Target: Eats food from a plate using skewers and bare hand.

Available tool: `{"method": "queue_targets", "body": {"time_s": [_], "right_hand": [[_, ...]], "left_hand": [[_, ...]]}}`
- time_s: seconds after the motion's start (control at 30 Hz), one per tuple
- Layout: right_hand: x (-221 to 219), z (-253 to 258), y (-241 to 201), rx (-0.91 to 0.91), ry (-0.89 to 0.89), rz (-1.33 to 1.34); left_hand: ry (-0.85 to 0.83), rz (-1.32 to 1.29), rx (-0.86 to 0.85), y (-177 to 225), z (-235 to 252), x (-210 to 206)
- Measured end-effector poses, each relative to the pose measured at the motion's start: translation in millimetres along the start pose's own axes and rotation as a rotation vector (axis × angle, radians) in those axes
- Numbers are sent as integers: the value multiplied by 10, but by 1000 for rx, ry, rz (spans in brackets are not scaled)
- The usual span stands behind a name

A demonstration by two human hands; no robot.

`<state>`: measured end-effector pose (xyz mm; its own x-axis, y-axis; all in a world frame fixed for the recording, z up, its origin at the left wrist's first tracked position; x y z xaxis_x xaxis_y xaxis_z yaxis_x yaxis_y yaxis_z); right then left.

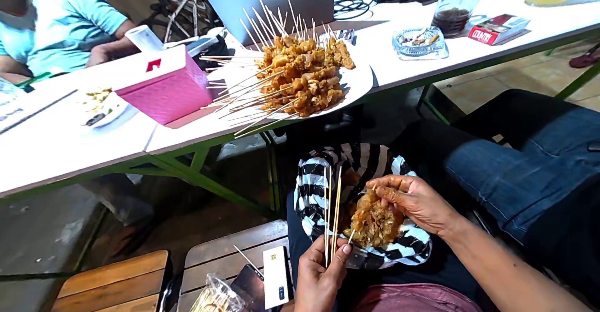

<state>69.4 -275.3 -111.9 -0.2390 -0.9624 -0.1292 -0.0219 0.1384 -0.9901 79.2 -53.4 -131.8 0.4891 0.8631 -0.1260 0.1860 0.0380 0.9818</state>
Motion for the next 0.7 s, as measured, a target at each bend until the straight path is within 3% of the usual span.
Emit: {"method": "queue_targets", "body": {"time_s": [0.13,0.2,0.27,0.33,0.43,0.53,0.7], "right_hand": [[-137,-45,-30,318,-216,-941],[-362,-142,120,454,-354,-1208],[-400,-147,157,526,-337,-1255],[-246,-43,78,435,-257,-1072],[71,68,11,192,-133,-582],[218,51,-4,61,-51,-112],[264,9,59,-20,-12,183]], "left_hand": [[63,48,-21,69,29,173],[68,54,-16,86,28,194],[65,63,-20,104,32,200],[58,67,-24,115,39,219],[22,69,4,114,31,234],[-35,58,31,94,27,179],[-89,67,57,37,16,86]]}}
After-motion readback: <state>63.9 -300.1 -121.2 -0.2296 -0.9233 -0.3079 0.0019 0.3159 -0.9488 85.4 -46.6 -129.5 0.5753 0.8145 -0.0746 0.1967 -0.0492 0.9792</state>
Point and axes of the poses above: each hand's wrist, its own z-axis towards the middle knuckle, its own x-axis out of the back of the hand, y = z × x, the point moved 10 cm from there along z, towards the middle knuckle, and after that the axes turned 3 degrees about x, right-handed, at the moved point
